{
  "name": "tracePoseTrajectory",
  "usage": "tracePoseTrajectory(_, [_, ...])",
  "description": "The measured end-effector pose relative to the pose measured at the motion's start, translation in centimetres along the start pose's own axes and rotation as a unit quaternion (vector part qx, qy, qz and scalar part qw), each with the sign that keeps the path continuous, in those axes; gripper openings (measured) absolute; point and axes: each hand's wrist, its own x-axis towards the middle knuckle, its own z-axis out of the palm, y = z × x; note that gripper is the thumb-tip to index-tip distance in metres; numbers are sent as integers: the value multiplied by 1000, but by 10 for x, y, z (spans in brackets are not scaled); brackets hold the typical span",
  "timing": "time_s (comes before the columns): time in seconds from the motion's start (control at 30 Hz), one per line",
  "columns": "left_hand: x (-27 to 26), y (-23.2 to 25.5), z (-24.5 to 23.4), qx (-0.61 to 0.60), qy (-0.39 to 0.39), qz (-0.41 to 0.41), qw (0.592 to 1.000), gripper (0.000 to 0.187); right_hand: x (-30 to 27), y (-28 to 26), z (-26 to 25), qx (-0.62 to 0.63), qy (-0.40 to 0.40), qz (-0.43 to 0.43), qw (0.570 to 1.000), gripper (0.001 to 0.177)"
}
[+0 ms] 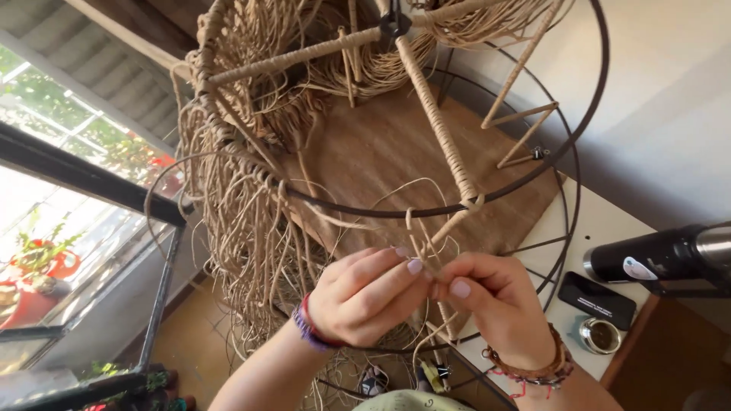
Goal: Weaving natural fiber strips onto a circular metal frame to create a decorative object.
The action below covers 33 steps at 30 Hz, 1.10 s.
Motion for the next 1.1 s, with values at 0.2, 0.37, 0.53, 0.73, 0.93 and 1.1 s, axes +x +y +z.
tracePoseTrajectory(0.2, [9,-4,-12,-73,-39,47,995,32,-2,0,10,-96,11,-10,995,17])
tracePoseTrajectory(0.37, [-8,27,-25,-112,-145,-155,971,17,0,-1,20,-96,44,-24,994,13])
tracePoseTrajectory(0.53, [-38,74,-30,-226,-248,-616,713,60,8,19,28,-139,31,-58,988,18])
tracePoseTrajectory(0.73, [-40,71,-32,-386,79,-759,519,51,17,20,13,-160,-56,-125,978,18])
tracePoseTrajectory(0.93, [20,38,-24,-144,-172,-423,878,55,18,1,11,-198,-69,-115,971,19])
tracePoseTrajectory(1.1, [11,43,-5,-189,-214,-489,824,19,20,-6,4,-286,-55,-134,947,17])
